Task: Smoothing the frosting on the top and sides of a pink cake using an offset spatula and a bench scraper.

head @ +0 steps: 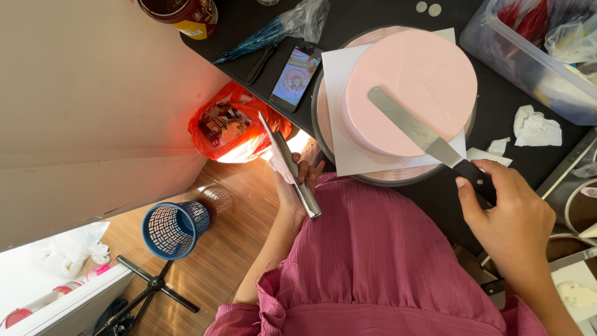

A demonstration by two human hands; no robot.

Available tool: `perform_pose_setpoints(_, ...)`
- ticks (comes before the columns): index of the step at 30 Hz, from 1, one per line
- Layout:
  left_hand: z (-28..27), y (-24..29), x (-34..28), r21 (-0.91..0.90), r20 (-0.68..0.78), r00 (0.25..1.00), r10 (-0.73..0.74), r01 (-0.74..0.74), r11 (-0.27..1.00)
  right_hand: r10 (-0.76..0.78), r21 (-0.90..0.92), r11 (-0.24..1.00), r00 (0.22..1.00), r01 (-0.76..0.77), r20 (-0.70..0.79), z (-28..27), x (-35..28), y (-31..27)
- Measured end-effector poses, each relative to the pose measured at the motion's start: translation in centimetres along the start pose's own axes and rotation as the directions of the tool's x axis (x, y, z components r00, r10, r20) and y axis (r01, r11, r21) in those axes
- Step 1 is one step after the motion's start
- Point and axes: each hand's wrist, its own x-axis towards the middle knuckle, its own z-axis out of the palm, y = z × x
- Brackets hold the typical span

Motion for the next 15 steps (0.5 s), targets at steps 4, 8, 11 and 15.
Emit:
perform_pose_setpoints(4, -0.2, 0.0, 0.1, -0.013, 0.003, 1.0, -0.002, 0.002, 1.0, -0.016, -0.007, 1.0, 1.0, 0.016, -0.017, 0.7, -0.3, 1.5)
perform_pose_setpoints(8, 0.4, 0.3, 0.1, -0.026, -0.014, 1.0, -0.004, 0.004, 1.0, -0.039, -0.014, 0.999, 0.998, 0.038, -0.042, -0.1, 0.6, 0.7)
perform_pose_setpoints(11, 0.2, 0.2, 0.4, -0.048, -0.003, 1.0, -0.005, 0.005, 0.999, -0.024, -0.026, 0.999, 0.999, 0.023, -0.042, -0.2, 0.9, 0.7)
perform_pose_setpoints(15, 0.2, 0.2, 0.4, -0.037, -0.011, 1.0, 0.007, -0.007, 0.999, -0.011, -0.048, 0.999, 0.998, 0.008, -0.057, -0.2, 1.2, 1.1)
